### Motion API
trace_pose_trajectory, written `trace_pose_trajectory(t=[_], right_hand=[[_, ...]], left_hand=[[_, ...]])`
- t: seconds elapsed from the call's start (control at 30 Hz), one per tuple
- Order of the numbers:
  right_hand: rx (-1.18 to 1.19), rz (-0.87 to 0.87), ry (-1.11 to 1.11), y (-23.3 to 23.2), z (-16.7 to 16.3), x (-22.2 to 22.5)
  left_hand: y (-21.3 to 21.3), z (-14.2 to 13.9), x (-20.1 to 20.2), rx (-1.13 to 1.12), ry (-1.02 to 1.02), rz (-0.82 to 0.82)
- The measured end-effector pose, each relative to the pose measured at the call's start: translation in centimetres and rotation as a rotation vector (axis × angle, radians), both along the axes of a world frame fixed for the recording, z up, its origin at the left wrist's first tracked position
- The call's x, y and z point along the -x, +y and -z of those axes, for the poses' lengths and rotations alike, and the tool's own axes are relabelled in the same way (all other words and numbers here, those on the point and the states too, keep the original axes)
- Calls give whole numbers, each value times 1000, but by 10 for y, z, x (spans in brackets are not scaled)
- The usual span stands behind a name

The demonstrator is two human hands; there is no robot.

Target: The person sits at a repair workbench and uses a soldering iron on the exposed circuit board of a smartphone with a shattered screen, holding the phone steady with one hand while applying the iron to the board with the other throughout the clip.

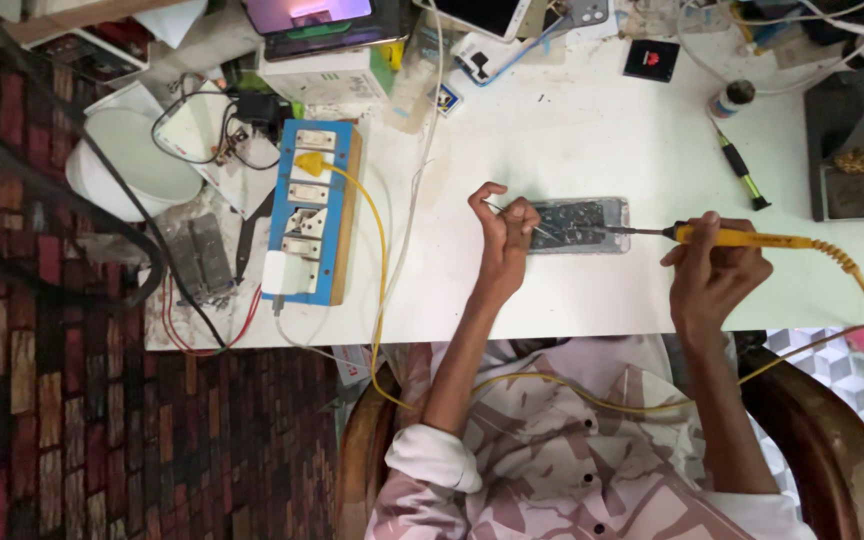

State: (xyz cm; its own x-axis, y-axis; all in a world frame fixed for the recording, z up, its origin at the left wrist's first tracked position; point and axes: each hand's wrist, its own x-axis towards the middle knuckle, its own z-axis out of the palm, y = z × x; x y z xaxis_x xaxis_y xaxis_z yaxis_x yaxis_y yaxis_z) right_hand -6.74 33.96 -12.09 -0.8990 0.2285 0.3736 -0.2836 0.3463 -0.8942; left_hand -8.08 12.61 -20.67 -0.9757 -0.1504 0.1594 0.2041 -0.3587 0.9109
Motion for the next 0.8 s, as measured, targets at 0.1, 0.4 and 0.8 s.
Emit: trace_pose_trajectory(t=[0.1, 0.4, 0.8], right_hand=[[50, 41, -39, 8, 15, -3], [292, 22, -37, 9, 35, -1], [-5, -1, 108, 27, 88, -18]], left_hand=[[-1, 1, 1, 68, 101, -17], [-2, -3, 0, 45, 24, -4], [-2, -6, -2, 51, 66, -2]])
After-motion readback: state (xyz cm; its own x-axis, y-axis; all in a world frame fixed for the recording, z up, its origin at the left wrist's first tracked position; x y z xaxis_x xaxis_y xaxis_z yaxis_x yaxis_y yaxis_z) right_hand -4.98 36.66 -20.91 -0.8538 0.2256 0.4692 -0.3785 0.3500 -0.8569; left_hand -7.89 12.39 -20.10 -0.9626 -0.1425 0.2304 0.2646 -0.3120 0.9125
